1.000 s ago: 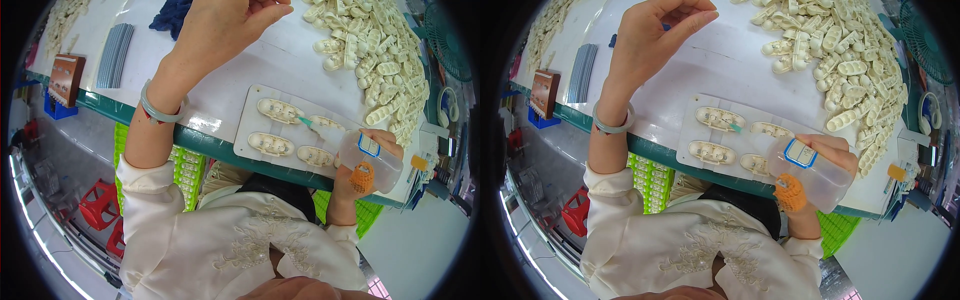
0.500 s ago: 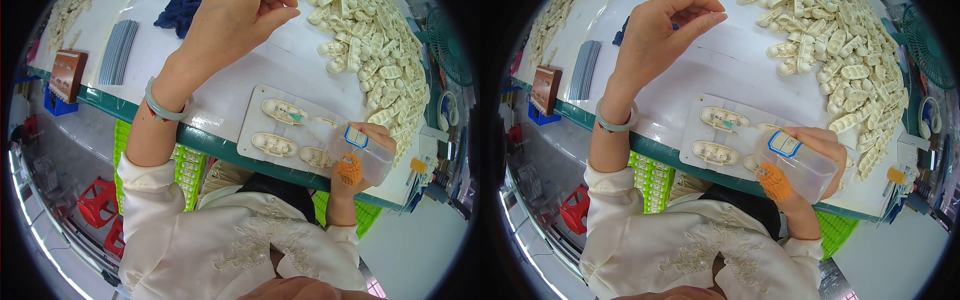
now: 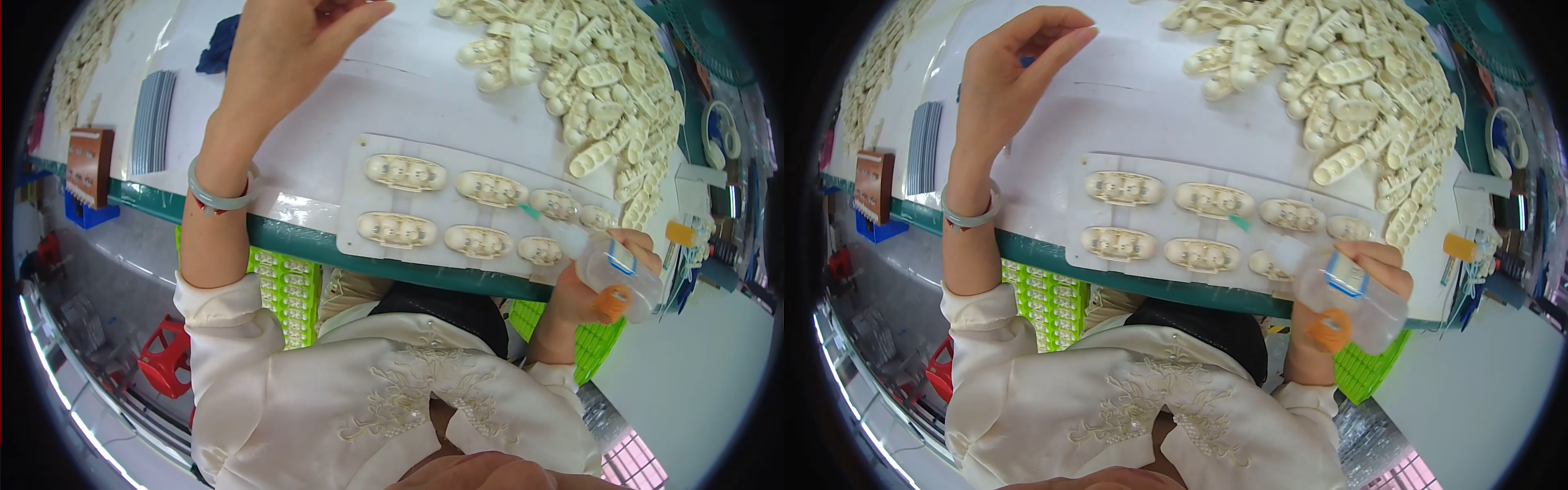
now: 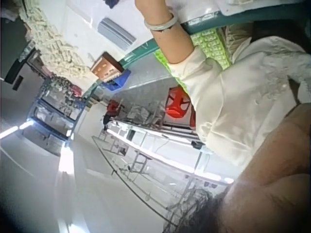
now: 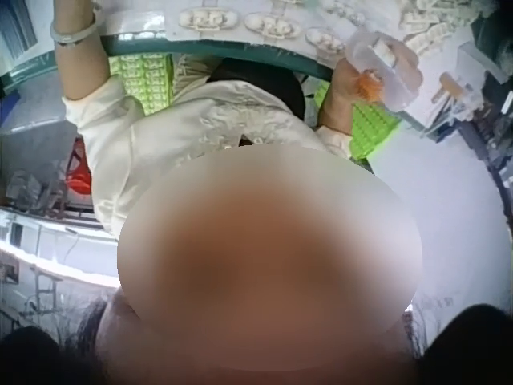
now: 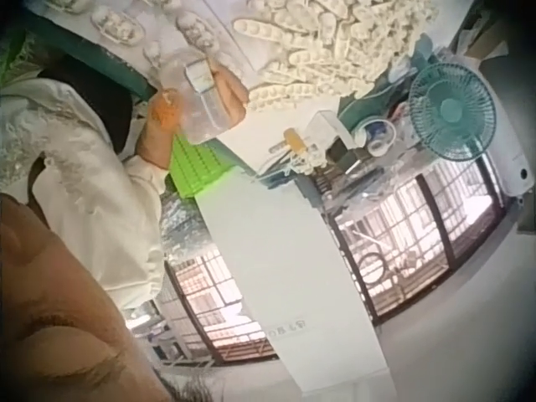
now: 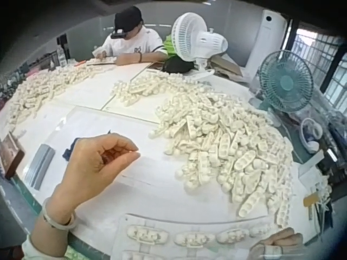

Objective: The person assembles small white plastic parts by hand, applying glue from a bottle to the components on a workbench.

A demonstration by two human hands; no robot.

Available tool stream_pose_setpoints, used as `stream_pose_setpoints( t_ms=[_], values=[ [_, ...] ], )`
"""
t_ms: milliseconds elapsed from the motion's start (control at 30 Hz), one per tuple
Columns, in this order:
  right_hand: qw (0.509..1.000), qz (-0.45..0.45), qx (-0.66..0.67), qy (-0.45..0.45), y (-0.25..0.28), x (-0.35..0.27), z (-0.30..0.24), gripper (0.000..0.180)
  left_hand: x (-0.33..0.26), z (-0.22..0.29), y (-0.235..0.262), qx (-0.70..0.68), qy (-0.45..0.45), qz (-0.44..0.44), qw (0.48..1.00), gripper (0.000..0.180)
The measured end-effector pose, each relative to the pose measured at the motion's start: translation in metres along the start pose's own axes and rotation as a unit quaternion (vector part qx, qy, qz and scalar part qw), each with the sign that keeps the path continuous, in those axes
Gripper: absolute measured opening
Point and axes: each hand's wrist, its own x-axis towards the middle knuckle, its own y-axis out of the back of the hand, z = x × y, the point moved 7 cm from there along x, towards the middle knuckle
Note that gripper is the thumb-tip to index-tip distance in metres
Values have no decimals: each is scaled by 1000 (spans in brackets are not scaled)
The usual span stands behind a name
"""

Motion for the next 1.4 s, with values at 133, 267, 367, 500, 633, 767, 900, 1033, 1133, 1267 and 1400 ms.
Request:
stream_pose_setpoints(
  t_ms=[133, 267, 367, 500, 633, 767, 900, 1033, 1133, 1267, 1400],
  values=[
    [993, -111, -28, -17, -3, -4, 8, 31, 0, -6, -7, 17, -10, -7, 1000, 17],
    [991, -124, -47, -14, -10, -4, 7, 16, 1, -7, -6, 23, -6, -3, 1000, 17],
    [990, -131, -44, -12, -7, -7, 10, 19, 1, -6, -8, 19, -9, -9, 1000, 17],
    [992, -115, -31, -32, -12, -7, 7, 19, 0, -6, -8, 19, -10, -6, 1000, 17],
    [995, -90, -49, -8, -7, -6, 5, 32, 0, -6, -8, 37, -21, -9, 999, 17],
    [987, -35, -149, -49, 13, -8, 4, 48, 1, -3, -11, -2, -10, -29, 1000, 18],
    [996, -81, -8, -29, 21, -15, 20, 38, -3, 17, -18, -21, -27, -80, 996, 18],
    [994, -79, -55, -48, 13, -12, 17, 23, -8, 32, -28, -45, -117, -145, 981, 25],
    [993, -81, -75, -34, 7, -13, 12, 18, -10, 34, -29, -46, -152, -143, 977, 27],
    [991, -92, -98, -13, 8, -11, 10, 24, -10, 36, -29, -42, -167, -159, 972, 31],
    [998, -5, -24, -54, 14, -10, 12, 32, -20, 55, -35, -74, -203, -177, 960, 32]
  ],
)
